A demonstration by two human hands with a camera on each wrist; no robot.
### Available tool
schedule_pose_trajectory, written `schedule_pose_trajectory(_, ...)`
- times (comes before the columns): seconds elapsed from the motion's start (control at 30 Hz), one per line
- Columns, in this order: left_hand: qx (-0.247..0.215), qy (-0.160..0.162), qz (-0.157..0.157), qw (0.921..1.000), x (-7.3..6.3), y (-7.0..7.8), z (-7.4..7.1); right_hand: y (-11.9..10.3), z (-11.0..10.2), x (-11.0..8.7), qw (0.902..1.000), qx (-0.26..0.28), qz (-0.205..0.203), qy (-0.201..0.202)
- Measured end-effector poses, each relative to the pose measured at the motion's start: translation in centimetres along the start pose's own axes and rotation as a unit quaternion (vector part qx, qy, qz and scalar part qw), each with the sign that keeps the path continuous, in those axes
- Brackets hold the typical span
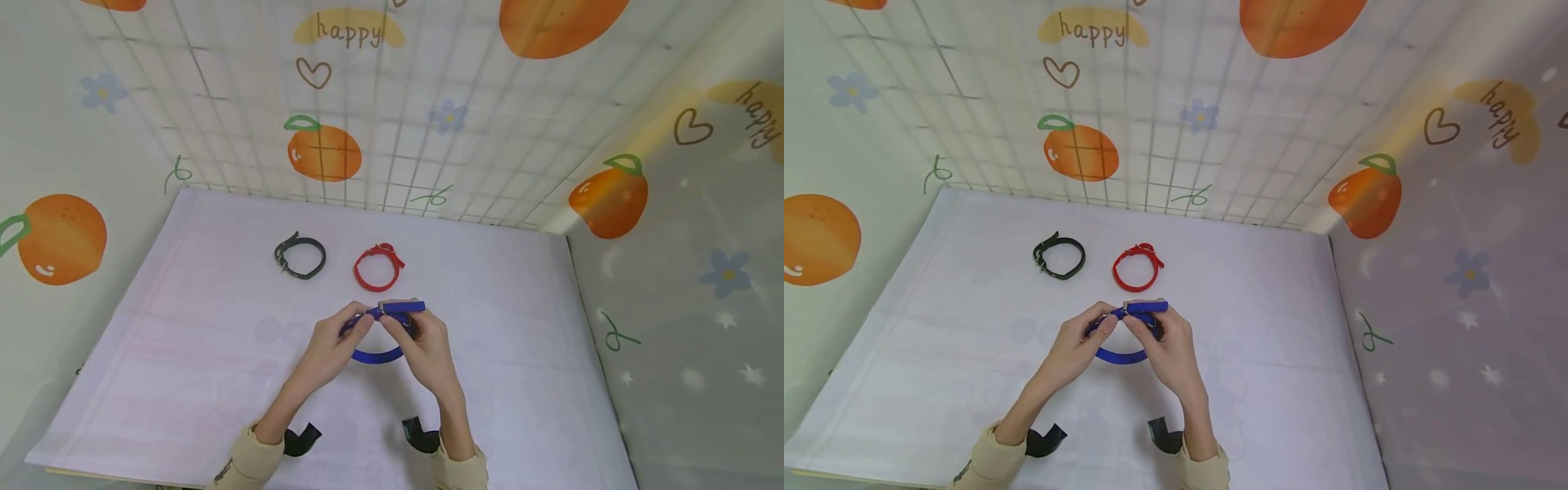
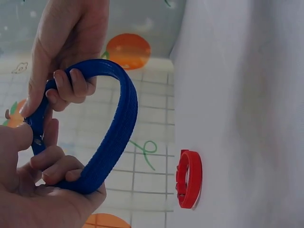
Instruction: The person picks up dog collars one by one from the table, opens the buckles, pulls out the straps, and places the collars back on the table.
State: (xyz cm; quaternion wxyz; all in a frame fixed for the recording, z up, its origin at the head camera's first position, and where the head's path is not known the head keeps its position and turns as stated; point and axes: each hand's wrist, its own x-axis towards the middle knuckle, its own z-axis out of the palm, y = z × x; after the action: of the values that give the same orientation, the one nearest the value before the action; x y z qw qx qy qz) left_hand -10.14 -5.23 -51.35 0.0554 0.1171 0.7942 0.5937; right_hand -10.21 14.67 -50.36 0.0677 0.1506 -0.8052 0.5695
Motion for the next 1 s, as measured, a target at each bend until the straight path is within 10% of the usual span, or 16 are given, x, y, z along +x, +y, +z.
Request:
schedule_pose_trajectory(0.5, 0.003, 0.002, -0.024, 0.9997, -0.07, -0.31, -0.15, -0.14, 0.04, 0.0, 0.9998, 0.014, -0.006, 0.009)
schedule_pose_trajectory(1.0, -0.013, -0.007, 0.019, 0.9997, 0.17, -0.31, -0.23, -0.13, 0.04, -0.04, 0.9999, -0.009, -0.007, -0.004)
